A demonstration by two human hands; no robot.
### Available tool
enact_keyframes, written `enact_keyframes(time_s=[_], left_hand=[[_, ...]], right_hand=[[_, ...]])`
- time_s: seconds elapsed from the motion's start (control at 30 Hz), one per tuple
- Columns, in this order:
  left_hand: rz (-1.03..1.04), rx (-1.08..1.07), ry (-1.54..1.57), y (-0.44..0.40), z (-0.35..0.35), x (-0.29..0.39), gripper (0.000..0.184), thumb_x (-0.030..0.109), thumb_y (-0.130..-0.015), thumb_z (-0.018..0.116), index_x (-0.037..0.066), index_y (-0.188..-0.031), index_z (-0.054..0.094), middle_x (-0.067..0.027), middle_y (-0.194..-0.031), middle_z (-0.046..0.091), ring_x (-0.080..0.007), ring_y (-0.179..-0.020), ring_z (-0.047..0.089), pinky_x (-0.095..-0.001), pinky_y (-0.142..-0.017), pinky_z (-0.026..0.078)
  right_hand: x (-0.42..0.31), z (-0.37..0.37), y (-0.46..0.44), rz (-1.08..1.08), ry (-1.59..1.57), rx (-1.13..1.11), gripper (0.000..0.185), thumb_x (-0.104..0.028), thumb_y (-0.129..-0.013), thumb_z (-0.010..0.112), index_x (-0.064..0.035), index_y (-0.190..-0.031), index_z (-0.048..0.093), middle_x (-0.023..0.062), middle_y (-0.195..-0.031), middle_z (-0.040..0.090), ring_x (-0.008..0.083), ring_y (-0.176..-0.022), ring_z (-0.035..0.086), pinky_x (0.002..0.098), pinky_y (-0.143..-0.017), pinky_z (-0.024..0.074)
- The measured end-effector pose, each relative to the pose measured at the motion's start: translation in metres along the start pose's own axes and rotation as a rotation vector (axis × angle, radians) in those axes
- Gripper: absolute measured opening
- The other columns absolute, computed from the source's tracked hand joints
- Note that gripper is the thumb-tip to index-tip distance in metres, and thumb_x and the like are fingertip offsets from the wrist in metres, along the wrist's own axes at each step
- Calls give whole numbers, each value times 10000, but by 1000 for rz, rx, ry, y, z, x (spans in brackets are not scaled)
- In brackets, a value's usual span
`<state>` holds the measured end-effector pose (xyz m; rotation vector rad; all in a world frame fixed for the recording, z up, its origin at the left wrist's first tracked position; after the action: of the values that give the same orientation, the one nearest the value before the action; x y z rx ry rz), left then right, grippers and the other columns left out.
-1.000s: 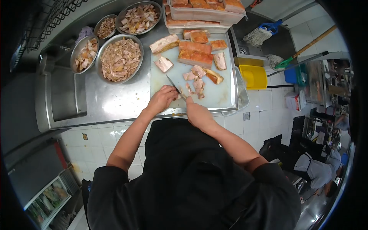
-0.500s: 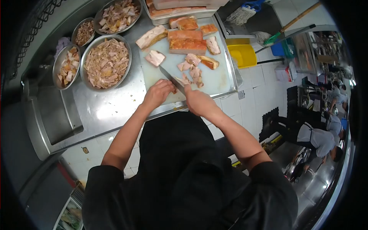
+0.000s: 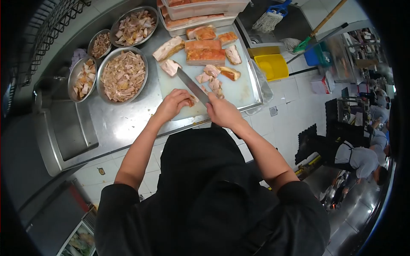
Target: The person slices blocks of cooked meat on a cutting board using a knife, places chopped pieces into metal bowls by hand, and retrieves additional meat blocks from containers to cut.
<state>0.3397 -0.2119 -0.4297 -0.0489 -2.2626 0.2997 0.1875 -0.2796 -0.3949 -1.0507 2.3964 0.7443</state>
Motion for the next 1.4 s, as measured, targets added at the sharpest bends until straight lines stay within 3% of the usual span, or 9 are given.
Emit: enact_keyframes(time_s=[0.4,0.5,0.63,0.73,0.83,0.93,1.07,1.17,1.4], left_hand=[[-129,222,-335,5,4,64,234,89,-856,738,22,-1078,701,-116,-1138,691,-305,-1094,635,-406,-903,525],[45,-127,-480,-6,39,100,395,261,-921,689,41,-1246,645,-146,-1267,666,-331,-1218,597,-466,-1054,437],[12,-131,-594,-5,54,93,386,286,-952,653,32,-1242,642,-142,-1296,653,-332,-1255,577,-458,-1076,428],[27,-147,-576,-13,52,92,358,289,-979,614,20,-1211,660,-154,-1230,682,-347,-1175,623,-454,-1021,468],[-220,-28,-242,-25,29,62,219,189,-963,623,8,-1033,724,-205,-1017,721,-400,-937,682,-436,-843,547],[-247,175,-311,-42,-8,54,172,134,-940,646,8,-1017,734,-195,-1009,724,-379,-919,696,-418,-832,556],[-478,98,-220,-52,-19,23,257,148,-921,676,8,-1134,705,-172,-1120,718,-341,-1000,694,-409,-884,548],[-165,-259,-185,-56,35,21,442,283,-879,740,96,-1271,656,-132,-1328,627,-334,-1261,548,-442,-1045,440],[181,-243,-484,-25,62,39,301,312,-911,704,112,-1137,707,-75,-1204,646,-273,-1203,566,-447,-1009,418]], right_hand=[[33,2,10,-196,317,268,259,-126,-850,605,-31,-1076,521,184,-728,703,328,-634,720,453,-569,567],[34,10,6,-251,286,330,242,-113,-841,610,-14,-1039,513,172,-732,704,312,-636,721,426,-556,570],[36,15,9,-362,219,343,243,-99,-839,607,-4,-1042,513,166,-719,699,308,-656,725,418,-545,567],[36,14,18,-388,241,272,248,-95,-835,608,8,-1038,510,186,-733,705,311,-670,729,427,-550,567],[42,4,32,-335,124,107,289,-107,-833,617,30,-1065,511,214,-760,708,353,-686,722,468,-586,566],[51,-8,52,-295,29,-47,325,-124,-845,613,42,-1106,513,236,-779,703,409,-709,706,523,-636,553],[82,-18,77,-185,-55,-74,297,-149,-877,591,33,-1096,505,255,-772,690,454,-729,685,563,-665,531],[117,-29,91,-107,-137,25,254,-161,-910,574,25,-1063,495,276,-767,677,470,-732,671,579,-668,516],[157,-40,97,78,-118,188,221,-162,-937,567,20,-1045,504,284,-707,652,498,-675,643,601,-642,499]])
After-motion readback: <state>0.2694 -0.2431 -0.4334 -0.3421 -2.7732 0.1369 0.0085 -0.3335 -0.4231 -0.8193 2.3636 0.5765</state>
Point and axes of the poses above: each hand's wrist, its own y-axis away from the middle knuckle, its own z-axis out of the palm, x = y × z, the point moved 9 cm from there along -y, towards the middle knuckle
